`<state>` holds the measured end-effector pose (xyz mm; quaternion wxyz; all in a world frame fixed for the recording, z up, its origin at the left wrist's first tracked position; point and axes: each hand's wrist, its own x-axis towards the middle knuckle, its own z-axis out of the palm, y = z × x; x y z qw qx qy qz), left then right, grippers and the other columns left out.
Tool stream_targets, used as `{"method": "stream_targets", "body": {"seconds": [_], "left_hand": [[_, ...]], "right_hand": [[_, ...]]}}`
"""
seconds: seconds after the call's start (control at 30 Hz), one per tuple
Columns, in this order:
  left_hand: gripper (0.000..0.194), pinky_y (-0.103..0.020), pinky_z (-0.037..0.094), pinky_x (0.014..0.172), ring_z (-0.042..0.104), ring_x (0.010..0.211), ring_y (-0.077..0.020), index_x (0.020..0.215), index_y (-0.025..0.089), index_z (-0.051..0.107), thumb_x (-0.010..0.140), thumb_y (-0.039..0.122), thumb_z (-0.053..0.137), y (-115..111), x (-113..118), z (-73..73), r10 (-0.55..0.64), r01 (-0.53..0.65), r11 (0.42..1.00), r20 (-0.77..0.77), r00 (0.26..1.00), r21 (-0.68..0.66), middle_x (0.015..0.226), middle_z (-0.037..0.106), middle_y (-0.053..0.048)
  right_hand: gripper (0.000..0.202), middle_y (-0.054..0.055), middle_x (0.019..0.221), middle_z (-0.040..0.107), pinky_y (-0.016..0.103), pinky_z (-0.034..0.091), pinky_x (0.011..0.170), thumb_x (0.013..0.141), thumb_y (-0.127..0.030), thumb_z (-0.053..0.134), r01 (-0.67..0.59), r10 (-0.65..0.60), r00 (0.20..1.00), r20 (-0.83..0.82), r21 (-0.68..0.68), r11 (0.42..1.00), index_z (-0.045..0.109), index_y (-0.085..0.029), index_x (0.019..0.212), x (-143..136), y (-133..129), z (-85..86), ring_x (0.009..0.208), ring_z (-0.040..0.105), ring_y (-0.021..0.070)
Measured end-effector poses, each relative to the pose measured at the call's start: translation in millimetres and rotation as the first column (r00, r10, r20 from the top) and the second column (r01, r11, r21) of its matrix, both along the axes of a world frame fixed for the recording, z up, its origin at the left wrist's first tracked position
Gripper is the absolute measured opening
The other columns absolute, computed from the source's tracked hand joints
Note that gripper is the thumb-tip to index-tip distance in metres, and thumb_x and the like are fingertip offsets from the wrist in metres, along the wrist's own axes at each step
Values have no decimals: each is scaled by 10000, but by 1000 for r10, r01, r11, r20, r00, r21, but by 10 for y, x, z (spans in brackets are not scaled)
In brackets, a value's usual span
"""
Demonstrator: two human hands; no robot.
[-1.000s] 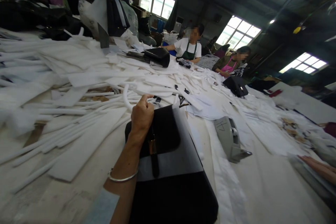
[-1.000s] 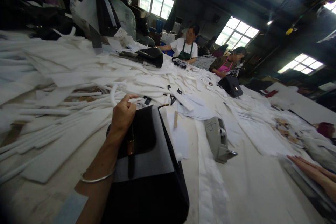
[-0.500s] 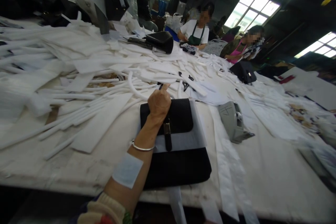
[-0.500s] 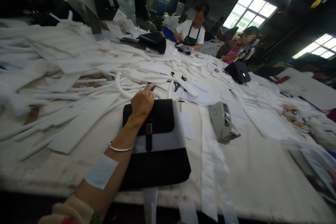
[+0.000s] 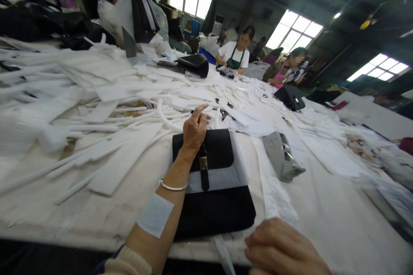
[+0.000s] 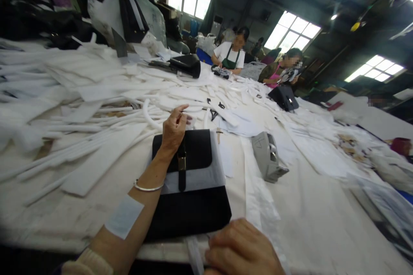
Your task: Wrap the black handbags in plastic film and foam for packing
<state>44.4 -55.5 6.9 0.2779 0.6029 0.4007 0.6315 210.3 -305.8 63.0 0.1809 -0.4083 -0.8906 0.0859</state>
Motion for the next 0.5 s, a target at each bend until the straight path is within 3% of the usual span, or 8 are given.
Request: {"method": "stream_targets", "body": {"seconds": [0.1,0.2,0.3,0.4,0.5], "left_hand": [[335,-220,486,659,616,624,-113,1229,215,556,898,234,507,6,-28,28,-132,122,991,240,962,54,773,679,4],[390,-215,481,627,607,612,-114,1258,194,517,876,264,555,-2,-73,59,-206,195,978,407,890,68,754,678,-1],[442,-211,467,599,597,597,-115,1274,170,489,856,271,586,-2,-122,79,-262,269,961,515,816,61,736,676,-7],[463,-204,448,576,573,563,-105,1263,163,494,830,267,617,16,-152,88,-315,341,937,602,734,74,703,659,5],[499,-186,424,552,534,525,-84,1251,185,506,789,277,670,21,-149,104,-347,410,908,697,627,83,660,618,43]], "right_hand": [[189,52,1001,687,235,545,801,881,-208,606,263,-242,956,-165,123,957,641,-227,1066,-79,606,56,915,664,159],[379,73,1206,628,347,494,951,839,-256,649,384,-344,898,-274,105,917,586,-232,1212,-163,1376,82,1077,613,209],[655,109,1341,551,437,392,1056,703,-300,771,369,-374,905,-202,-64,927,533,-201,1305,-261,2076,74,1242,501,280],[485,58,1181,656,446,392,1030,648,-341,802,272,-308,944,-116,-250,929,676,-233,1104,-344,2475,35,1184,543,301],[244,7,893,709,385,461,911,682,-364,769,223,-268,957,-112,-307,925,731,-222,877,-357,2571,1,962,639,261]]}}
